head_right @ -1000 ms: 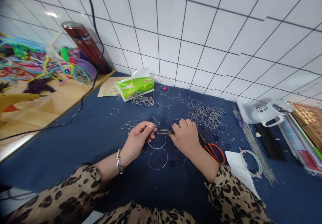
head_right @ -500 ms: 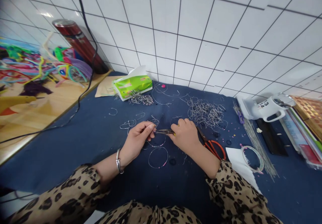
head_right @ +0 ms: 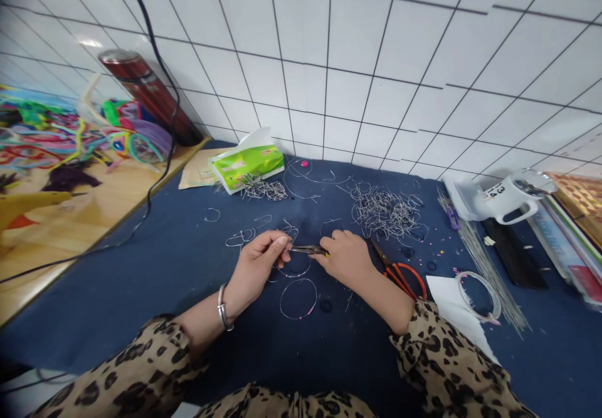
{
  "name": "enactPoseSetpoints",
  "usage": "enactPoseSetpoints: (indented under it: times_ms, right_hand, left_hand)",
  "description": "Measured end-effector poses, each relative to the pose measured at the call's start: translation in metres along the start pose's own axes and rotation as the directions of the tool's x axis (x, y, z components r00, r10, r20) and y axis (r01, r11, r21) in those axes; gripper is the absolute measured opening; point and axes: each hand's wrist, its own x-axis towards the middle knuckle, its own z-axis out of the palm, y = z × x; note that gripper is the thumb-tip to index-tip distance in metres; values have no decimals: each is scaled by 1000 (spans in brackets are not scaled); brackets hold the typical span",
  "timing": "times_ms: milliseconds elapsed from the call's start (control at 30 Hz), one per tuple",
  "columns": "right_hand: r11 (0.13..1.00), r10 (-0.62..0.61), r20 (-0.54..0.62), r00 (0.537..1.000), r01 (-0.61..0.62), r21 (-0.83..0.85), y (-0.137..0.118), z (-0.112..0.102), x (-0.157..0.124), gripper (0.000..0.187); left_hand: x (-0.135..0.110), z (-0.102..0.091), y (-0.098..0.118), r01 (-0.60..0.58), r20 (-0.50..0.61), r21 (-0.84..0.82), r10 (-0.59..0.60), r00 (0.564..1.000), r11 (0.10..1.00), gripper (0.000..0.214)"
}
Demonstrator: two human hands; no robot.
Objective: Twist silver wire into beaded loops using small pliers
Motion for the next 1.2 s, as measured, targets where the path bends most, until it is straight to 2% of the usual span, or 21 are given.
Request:
enactPoseSetpoints:
  times_ms: [500, 833, 1033, 1200]
  right_hand:
    - [999, 52, 166, 985, -53, 1, -2, -5, -1, 43]
    - [996, 62, 270, 961, -79, 50, 6, -4, 4, 48]
    - [994, 56, 283, 957, -79, 70, 8, -3, 4, 50]
    - [994, 77, 272, 959, -96, 57, 7, -4, 3, 49]
  left_hand:
    - [3, -1, -1, 54, 81, -53, -49, 996, 997, 21]
    - [5, -2, -1, 63, 165, 23, -66, 984, 998, 15]
    - [7, -4, 2, 73, 217, 20, -75, 973, 997, 18]
    - [8, -4, 1, 73, 195, 14, -75, 978, 997, 18]
